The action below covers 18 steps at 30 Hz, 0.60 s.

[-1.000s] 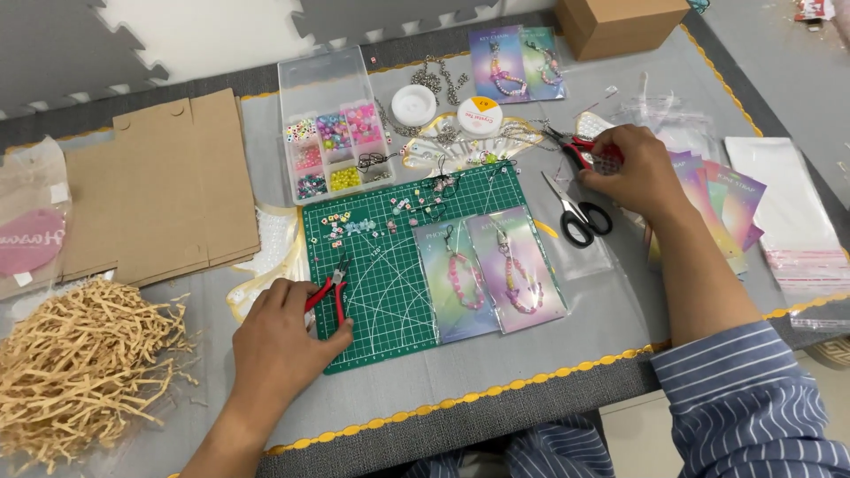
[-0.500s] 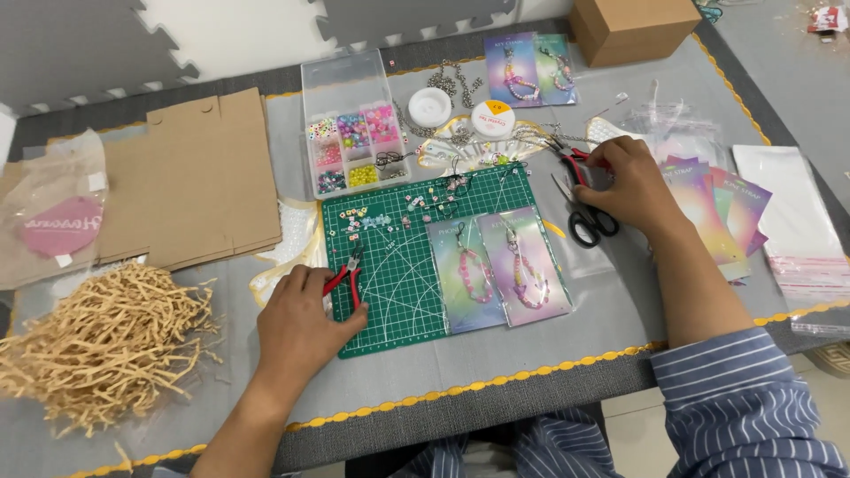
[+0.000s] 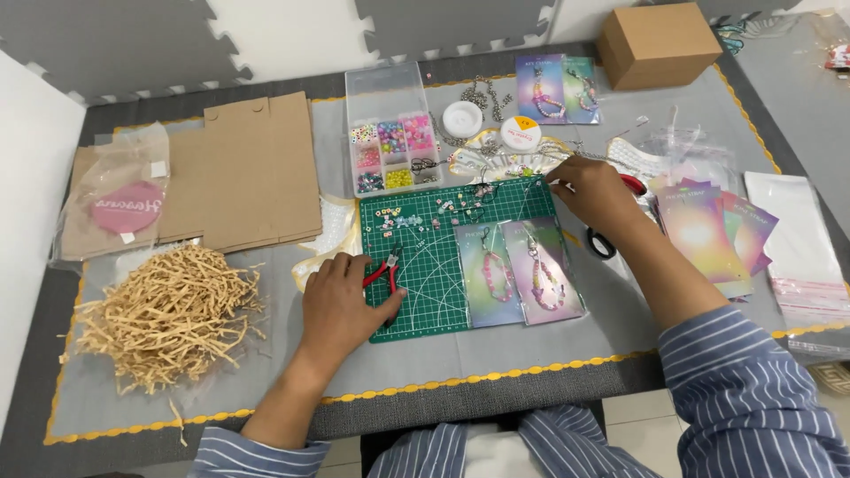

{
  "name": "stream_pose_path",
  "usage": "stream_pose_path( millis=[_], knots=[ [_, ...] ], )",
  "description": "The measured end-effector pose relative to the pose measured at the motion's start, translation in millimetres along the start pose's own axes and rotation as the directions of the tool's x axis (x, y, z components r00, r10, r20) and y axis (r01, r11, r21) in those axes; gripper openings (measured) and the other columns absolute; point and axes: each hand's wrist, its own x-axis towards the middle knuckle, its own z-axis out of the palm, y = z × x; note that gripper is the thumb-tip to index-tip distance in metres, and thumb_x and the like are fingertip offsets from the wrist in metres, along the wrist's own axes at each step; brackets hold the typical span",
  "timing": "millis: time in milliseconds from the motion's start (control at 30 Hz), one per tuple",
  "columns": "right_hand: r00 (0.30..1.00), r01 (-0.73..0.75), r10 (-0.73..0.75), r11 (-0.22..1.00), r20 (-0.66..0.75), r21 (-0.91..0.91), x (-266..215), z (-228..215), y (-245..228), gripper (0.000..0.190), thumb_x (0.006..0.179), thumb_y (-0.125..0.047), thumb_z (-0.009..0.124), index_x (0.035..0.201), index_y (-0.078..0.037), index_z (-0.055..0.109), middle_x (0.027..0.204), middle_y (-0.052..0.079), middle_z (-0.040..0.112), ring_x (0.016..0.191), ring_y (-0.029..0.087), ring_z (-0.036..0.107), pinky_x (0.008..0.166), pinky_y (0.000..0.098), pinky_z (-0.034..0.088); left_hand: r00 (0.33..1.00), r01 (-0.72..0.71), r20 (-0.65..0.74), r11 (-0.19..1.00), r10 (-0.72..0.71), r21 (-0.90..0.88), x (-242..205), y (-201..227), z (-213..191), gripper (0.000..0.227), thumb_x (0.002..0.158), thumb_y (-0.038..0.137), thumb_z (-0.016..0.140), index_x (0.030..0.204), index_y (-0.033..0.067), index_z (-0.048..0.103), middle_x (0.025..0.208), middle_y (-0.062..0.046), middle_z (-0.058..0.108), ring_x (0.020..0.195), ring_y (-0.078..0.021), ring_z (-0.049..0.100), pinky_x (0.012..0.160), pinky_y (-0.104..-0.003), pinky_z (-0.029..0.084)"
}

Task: The person places beaded keychains and phone straps onto decorative cards and inserts them into plastic sleeves, using pliers and scissors to adjust components.

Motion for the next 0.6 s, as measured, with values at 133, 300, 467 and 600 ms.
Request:
stream_pose_path(
  millis=[133, 300, 467, 600],
  knots=[
    [1.000, 0.001, 0.000, 0.999, 0.031, -0.038, 8, 11, 1, 0.014, 0.087, -0.008, 0.079, 0.100, -0.011, 0.079, 0.095, 0.006, 0.075, 0.085, 0.024, 0.075, 0.075, 0.0337, 0.060, 1.000, 0.009, 0.005, 1.000, -0.009, 0.022, 7, -9, -2, 0.062, 0.090, 0.056, 0.065, 0.124, 0.0044, 0.064, 0.104, -0.017, 0.066, 0.105, -0.0347, 0.067, 0.084, -0.047, 0.052],
    [0.997, -0.063, 0.061, 0.997, 0.049, 0.033, 11, 26, 7, 0.012, 0.089, -0.012, 0.079, 0.101, -0.011, 0.077, 0.094, 0.008, 0.073, 0.087, 0.031, 0.074, 0.077, 0.0404, 0.060, 0.997, -0.061, -0.040, 0.997, 0.063, 0.056, 24, -8, -12, 0.047, 0.093, 0.043, 0.065, 0.123, 0.0062, 0.065, 0.102, -0.015, 0.068, 0.102, -0.0346, 0.069, 0.084, -0.049, 0.052],
    [0.999, -0.050, 0.048, 0.997, 0.026, 0.063, 6, 43, 23, 0.010, 0.090, -0.015, 0.078, 0.099, -0.011, 0.076, 0.091, 0.008, 0.072, 0.087, 0.033, 0.073, 0.077, 0.0423, 0.059, 0.993, -0.113, -0.036, 0.990, 0.116, 0.082, 55, 7, -15, 0.044, 0.093, 0.041, 0.065, 0.122, 0.0071, 0.065, 0.101, -0.014, 0.068, 0.101, -0.0341, 0.069, 0.084, -0.049, 0.052],
    [0.998, -0.053, 0.045, 0.987, 0.053, 0.154, 6, 40, 29, 0.008, 0.090, -0.010, 0.077, 0.097, -0.007, 0.075, 0.091, 0.012, 0.071, 0.088, 0.035, 0.073, 0.075, 0.0413, 0.061, 0.980, -0.197, -0.032, 0.980, 0.199, 0.037, 75, 25, -10, 0.042, 0.092, 0.035, 0.068, 0.120, 0.0045, 0.065, 0.099, -0.016, 0.067, 0.098, -0.0368, 0.069, 0.081, -0.050, 0.053]
  ],
)
